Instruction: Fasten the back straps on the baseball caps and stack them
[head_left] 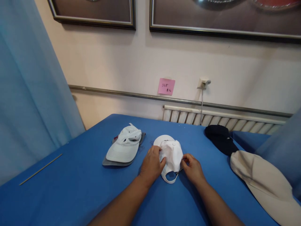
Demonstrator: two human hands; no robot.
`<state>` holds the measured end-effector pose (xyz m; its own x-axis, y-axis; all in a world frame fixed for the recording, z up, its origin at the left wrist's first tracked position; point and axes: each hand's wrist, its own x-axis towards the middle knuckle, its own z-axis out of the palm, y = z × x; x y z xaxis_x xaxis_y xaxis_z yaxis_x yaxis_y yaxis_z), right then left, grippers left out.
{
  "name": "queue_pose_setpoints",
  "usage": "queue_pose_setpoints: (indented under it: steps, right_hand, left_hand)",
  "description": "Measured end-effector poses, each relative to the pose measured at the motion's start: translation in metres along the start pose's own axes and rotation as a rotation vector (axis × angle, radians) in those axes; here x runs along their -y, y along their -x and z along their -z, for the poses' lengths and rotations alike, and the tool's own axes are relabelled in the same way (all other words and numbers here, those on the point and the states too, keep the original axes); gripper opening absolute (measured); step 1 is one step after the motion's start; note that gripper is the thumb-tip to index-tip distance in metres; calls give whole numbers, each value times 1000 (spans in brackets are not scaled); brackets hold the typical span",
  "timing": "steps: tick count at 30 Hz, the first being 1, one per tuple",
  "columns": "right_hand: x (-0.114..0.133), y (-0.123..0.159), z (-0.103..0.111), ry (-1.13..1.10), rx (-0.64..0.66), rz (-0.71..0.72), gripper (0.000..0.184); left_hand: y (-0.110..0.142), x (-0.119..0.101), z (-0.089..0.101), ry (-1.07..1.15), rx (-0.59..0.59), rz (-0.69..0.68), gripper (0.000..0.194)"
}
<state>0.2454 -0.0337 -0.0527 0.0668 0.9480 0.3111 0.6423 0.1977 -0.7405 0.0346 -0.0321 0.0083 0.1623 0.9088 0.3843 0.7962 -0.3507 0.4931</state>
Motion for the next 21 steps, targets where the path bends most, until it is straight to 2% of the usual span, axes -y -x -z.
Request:
queue_pose_setpoints:
  steps: [4, 7, 10, 15, 19, 21]
  right_hand:
    - [1, 1, 1, 5, -3, -2, 19]
    - [1, 0, 1, 8, -8, -2, 19]
    - [1, 0, 2, 4, -22, 3, 19]
    - [0, -1, 5, -12, -97, -22, 21]
    - [0, -1, 2, -15, -50, 1, 20]
    - [0, 0, 0, -10, -34, 24, 20]
  left_hand:
    - [-3, 9, -3, 0, 23, 45, 23]
    - [-6, 12, 0, 7, 49, 50, 14]
    - [-9, 12, 5, 14, 69, 69, 15]
    - [-12, 15, 10, 65, 27, 110, 15]
    - [-11, 17, 7, 71, 55, 81, 21]
    - [-11, 18, 5, 43, 94, 46, 15]
